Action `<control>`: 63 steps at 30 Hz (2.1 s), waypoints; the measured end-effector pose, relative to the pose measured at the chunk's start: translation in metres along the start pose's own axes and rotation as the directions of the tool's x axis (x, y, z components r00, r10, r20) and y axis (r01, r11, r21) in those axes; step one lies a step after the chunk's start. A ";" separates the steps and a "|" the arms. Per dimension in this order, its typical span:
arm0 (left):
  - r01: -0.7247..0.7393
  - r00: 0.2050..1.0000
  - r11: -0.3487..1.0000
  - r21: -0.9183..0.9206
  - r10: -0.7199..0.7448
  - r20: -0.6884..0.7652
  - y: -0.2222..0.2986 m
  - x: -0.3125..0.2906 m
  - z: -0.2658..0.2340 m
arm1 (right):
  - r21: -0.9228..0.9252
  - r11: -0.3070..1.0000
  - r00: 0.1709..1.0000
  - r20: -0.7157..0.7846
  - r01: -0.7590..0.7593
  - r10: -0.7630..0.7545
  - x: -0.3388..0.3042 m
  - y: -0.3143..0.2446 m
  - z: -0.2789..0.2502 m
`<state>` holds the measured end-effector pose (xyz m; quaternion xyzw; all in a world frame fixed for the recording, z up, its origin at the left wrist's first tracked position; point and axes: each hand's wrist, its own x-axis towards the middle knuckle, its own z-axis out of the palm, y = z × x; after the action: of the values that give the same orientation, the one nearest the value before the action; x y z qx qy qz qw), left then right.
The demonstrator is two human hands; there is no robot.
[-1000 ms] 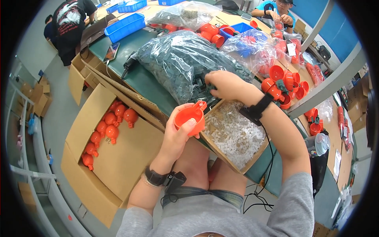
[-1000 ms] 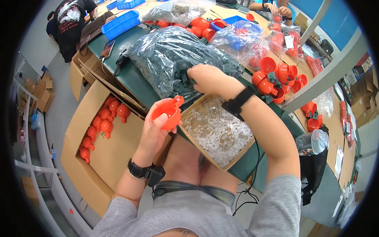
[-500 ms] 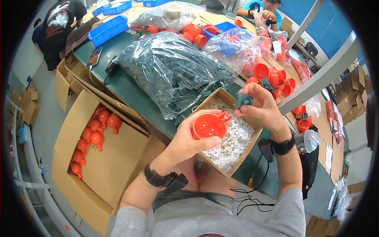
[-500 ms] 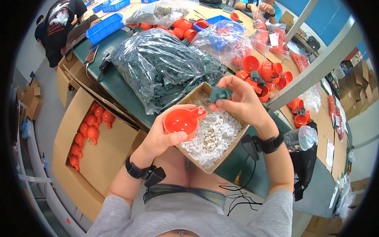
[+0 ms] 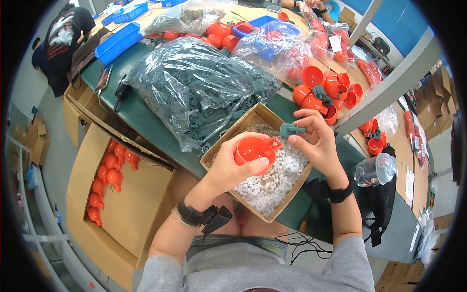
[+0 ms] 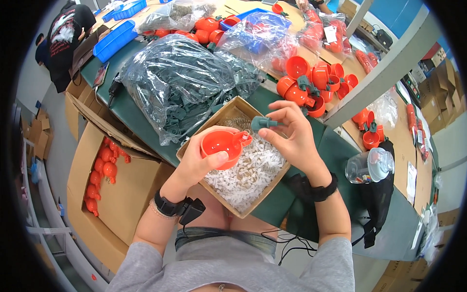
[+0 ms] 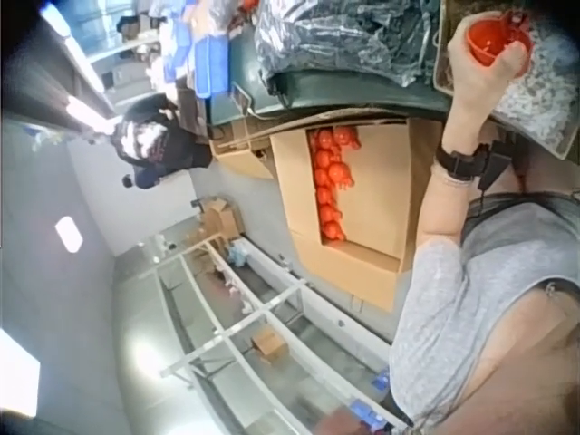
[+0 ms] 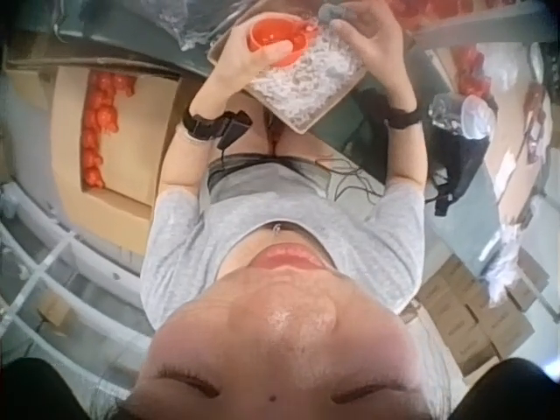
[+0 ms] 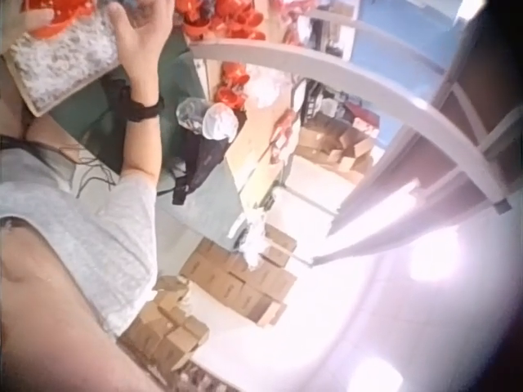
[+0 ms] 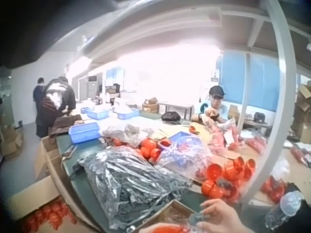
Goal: The person picks up a red cup and a green plastic part, fits the green part into the side of the cup by hand, and places the assembled unit into a cardboard box.
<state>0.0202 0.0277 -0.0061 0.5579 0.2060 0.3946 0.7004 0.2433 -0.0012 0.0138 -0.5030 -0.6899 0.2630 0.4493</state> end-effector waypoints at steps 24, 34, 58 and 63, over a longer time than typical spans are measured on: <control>-0.002 1.000 0.998 0.060 0.003 -0.023 0.001 -0.001 0.002 | 0.562 0.777 0.959 0.148 -0.284 0.243 -0.006 0.006 0.022; 0.040 0.998 0.997 0.072 -0.037 -0.042 0.001 -0.003 0.004 | 0.533 0.805 0.965 0.160 -0.260 0.206 -0.006 -0.001 0.024; 0.090 0.994 0.996 0.009 -0.090 0.059 -0.014 0.001 -0.002 | 0.134 0.987 0.954 0.271 0.093 -0.126 -0.005 -0.023 0.019; -0.103 0.983 0.974 0.201 0.131 -0.130 -0.007 -0.003 0.010 | 0.107 0.993 0.978 0.199 0.042 -0.063 -0.005 -0.017 0.021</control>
<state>0.0281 0.0190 -0.0097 0.6049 0.2595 0.4520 0.6020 0.2173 -0.0105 0.0165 -0.4315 -0.7306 0.3358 0.4090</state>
